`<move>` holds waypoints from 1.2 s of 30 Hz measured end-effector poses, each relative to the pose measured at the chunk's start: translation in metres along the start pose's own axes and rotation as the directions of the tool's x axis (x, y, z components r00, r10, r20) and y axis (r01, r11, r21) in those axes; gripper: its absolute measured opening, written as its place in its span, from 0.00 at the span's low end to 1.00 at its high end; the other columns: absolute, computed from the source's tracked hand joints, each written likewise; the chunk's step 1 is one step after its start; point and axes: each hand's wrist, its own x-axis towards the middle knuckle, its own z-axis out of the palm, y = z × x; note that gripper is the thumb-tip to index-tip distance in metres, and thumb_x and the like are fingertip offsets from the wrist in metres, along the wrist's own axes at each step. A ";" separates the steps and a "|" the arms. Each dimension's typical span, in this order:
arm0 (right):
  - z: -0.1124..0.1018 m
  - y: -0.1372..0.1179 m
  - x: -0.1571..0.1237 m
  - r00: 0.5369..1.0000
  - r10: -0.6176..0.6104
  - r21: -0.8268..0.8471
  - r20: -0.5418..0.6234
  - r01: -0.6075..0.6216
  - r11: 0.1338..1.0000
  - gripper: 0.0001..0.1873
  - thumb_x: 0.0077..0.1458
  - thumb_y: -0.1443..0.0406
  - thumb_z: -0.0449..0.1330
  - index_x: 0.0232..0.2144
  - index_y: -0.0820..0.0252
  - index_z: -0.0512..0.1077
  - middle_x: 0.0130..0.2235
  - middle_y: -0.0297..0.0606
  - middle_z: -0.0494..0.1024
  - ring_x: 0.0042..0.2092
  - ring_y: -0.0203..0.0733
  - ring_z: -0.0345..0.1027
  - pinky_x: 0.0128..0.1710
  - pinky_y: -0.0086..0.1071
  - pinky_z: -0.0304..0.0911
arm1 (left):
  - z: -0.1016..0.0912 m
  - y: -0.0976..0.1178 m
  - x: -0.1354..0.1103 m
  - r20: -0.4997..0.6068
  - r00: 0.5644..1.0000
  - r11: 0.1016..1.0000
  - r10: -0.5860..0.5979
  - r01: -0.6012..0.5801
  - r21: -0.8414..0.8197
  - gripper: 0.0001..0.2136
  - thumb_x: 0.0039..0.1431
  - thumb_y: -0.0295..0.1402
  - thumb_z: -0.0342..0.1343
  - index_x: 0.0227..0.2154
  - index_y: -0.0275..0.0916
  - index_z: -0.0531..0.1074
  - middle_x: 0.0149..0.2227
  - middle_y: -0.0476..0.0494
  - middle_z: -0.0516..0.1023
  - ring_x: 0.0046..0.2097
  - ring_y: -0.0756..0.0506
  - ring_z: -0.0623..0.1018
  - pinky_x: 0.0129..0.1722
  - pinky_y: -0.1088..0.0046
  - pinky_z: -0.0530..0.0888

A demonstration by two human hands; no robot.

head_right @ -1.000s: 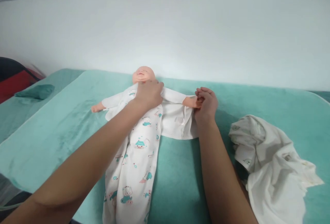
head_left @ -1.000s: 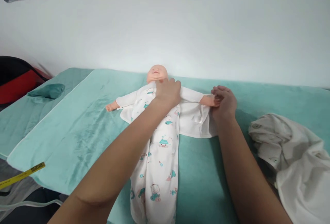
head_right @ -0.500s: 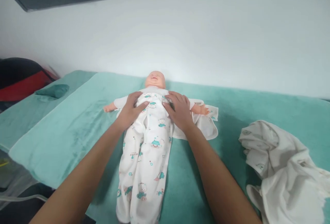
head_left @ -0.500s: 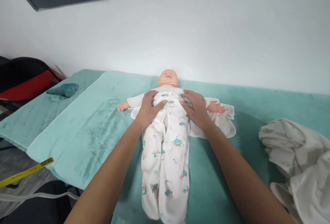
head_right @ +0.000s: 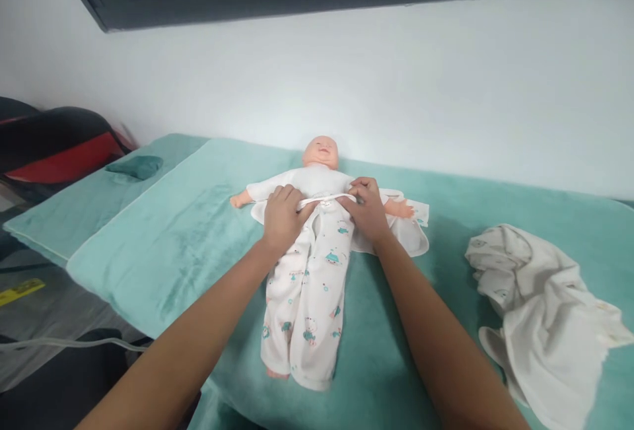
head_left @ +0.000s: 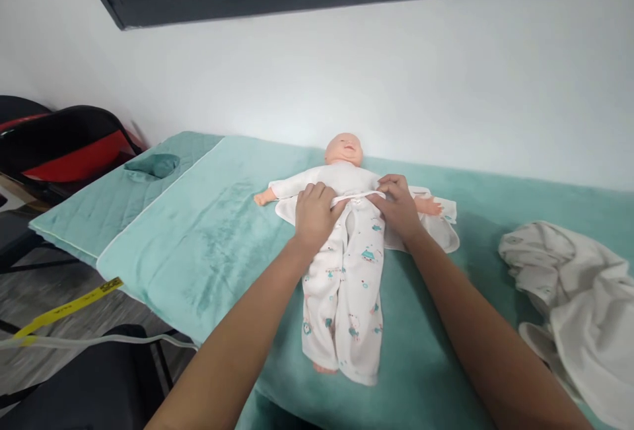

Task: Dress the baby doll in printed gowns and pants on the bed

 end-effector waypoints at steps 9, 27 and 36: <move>-0.010 -0.018 -0.046 0.979 0.198 0.039 0.047 -0.200 0.979 0.19 0.51 0.52 0.61 0.21 0.57 0.62 0.23 0.28 0.59 0.29 0.35 0.53 0.31 0.31 0.53 | -0.013 -0.020 -0.010 0.211 0.976 0.981 -0.048 0.086 -0.175 0.18 0.63 0.51 0.48 0.32 0.41 0.70 0.33 0.43 0.77 0.39 0.41 0.75 0.37 0.66 0.64; -0.015 -0.052 -0.121 0.940 0.317 -0.135 0.126 -0.300 0.944 0.24 0.52 0.47 0.56 0.19 0.55 0.54 0.20 0.28 0.55 0.27 0.36 0.51 0.28 0.31 0.49 | -0.037 -0.026 -0.076 0.346 0.937 0.957 -0.049 0.143 -0.252 0.11 0.57 0.40 0.53 0.25 0.41 0.63 0.29 0.46 0.71 0.39 0.42 0.73 0.37 0.68 0.65; -0.024 -0.081 -0.153 0.913 0.284 -0.082 0.293 -0.272 0.959 0.17 0.42 0.52 0.66 0.26 0.57 0.69 0.32 0.32 0.72 0.36 0.41 0.64 0.36 0.32 0.59 | -0.062 -0.036 -0.113 0.432 0.901 0.800 0.044 0.228 -0.556 0.19 0.47 0.45 0.63 0.38 0.39 0.70 0.44 0.44 0.72 0.47 0.43 0.72 0.45 0.68 0.71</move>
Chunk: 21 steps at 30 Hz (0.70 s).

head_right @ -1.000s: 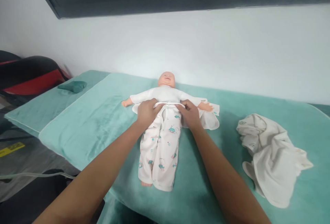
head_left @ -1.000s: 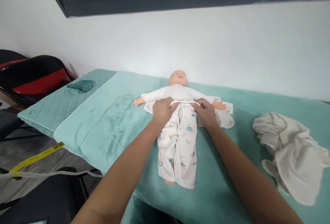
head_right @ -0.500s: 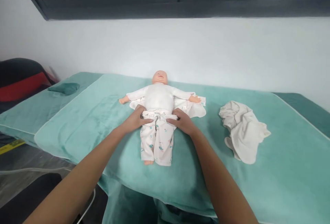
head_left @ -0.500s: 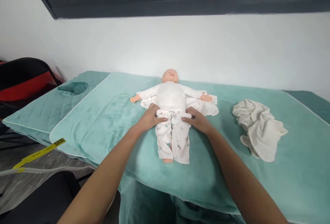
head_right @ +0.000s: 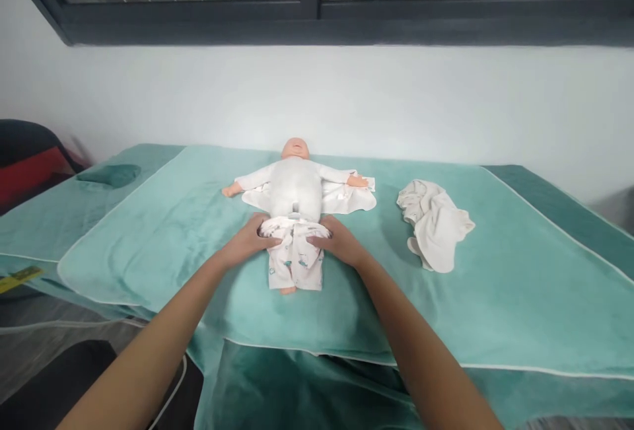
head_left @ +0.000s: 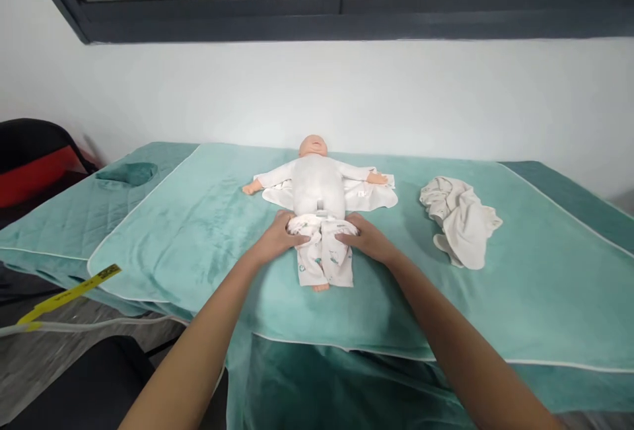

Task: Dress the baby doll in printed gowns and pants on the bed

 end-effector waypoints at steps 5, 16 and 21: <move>0.003 0.000 -0.004 0.997 0.065 0.057 -0.047 -0.062 0.996 0.14 0.46 0.56 0.60 0.20 0.57 0.62 0.23 0.30 0.66 0.29 0.38 0.59 0.30 0.31 0.55 | 0.004 0.005 -0.012 -0.032 0.996 0.986 0.082 -0.076 0.149 0.10 0.53 0.40 0.56 0.24 0.40 0.66 0.31 0.48 0.71 0.38 0.44 0.72 0.40 0.69 0.68; -0.006 -0.016 -0.053 0.985 -0.013 0.036 0.170 0.007 0.999 0.39 0.36 0.53 0.73 0.51 0.55 0.68 0.50 0.40 0.73 0.50 0.52 0.68 0.46 0.41 0.66 | 0.006 0.024 -0.056 0.094 0.987 0.961 0.133 -0.152 0.233 0.35 0.48 0.36 0.64 0.60 0.45 0.59 0.56 0.39 0.68 0.57 0.37 0.70 0.54 0.62 0.70; 0.015 -0.020 -0.083 0.982 -0.142 -0.237 0.121 0.167 0.957 0.50 0.31 0.54 0.76 0.55 0.58 0.61 0.53 0.49 0.69 0.55 0.59 0.63 0.54 0.50 0.62 | 0.024 0.039 -0.078 0.242 0.959 0.738 0.149 -0.271 0.618 0.49 0.43 0.35 0.68 0.67 0.49 0.48 0.60 0.34 0.63 0.59 0.30 0.67 0.56 0.52 0.67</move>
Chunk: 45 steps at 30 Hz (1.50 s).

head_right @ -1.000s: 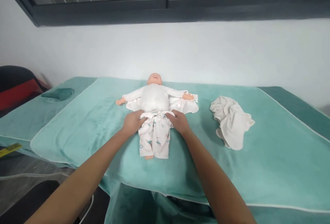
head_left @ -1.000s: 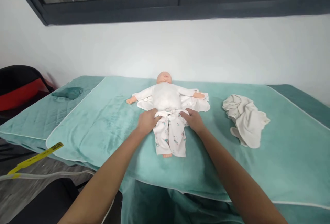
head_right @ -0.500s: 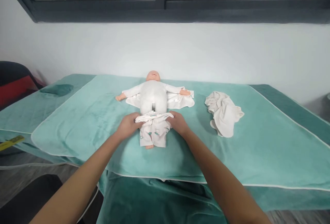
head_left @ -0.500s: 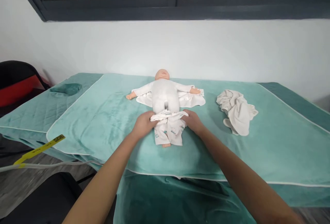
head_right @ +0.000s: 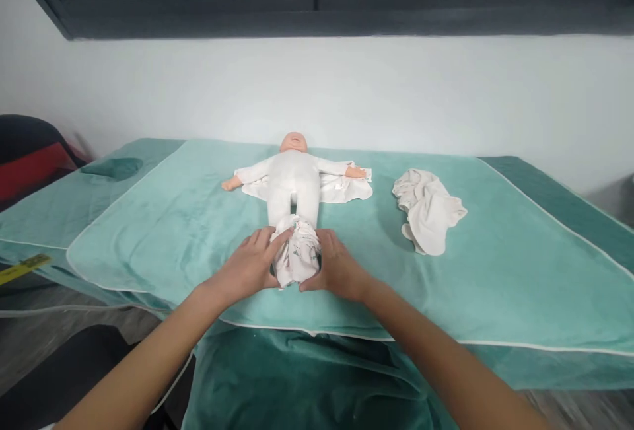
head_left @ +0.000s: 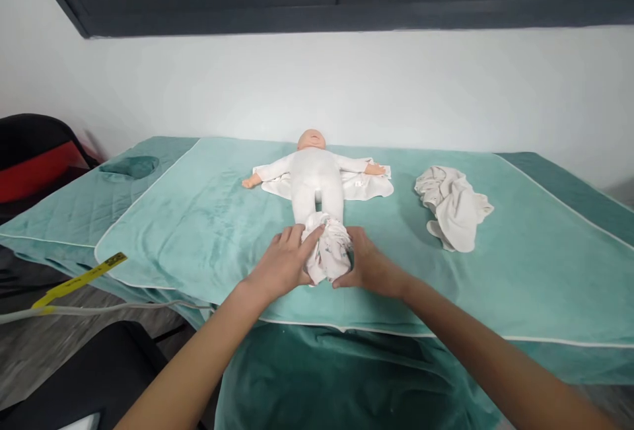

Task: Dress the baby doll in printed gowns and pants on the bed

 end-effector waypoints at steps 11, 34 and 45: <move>-0.058 -0.036 0.023 0.831 0.177 0.277 0.527 -0.365 0.889 0.27 0.46 0.49 0.68 0.43 0.59 0.74 0.44 0.39 0.80 0.46 0.50 0.72 0.42 0.36 0.65 | -0.047 0.009 0.000 0.161 0.987 0.597 -0.013 0.137 -0.791 0.26 0.51 0.33 0.60 0.56 0.44 0.68 0.55 0.44 0.74 0.54 0.39 0.74 0.51 0.66 0.71; -0.146 -0.104 0.110 0.757 -0.038 0.048 0.652 0.009 0.999 0.22 0.55 0.45 0.59 0.33 0.57 0.74 0.37 0.37 0.75 0.39 0.42 0.66 0.40 0.34 0.59 | -0.187 -0.013 0.041 0.557 0.820 0.870 0.133 0.173 -0.462 0.19 0.35 0.37 0.70 0.35 0.43 0.79 0.39 0.48 0.82 0.42 0.41 0.78 0.38 0.72 0.71; -0.152 -0.196 0.141 0.803 -0.364 0.425 0.471 0.155 0.892 0.14 0.48 0.63 0.70 0.29 0.61 0.68 0.28 0.31 0.71 0.29 0.32 0.65 0.30 0.27 0.60 | -0.211 0.002 0.036 -0.455 0.878 0.962 -0.150 0.024 -0.271 0.08 0.52 0.37 0.55 0.35 0.41 0.69 0.31 0.49 0.75 0.34 0.47 0.73 0.32 0.73 0.67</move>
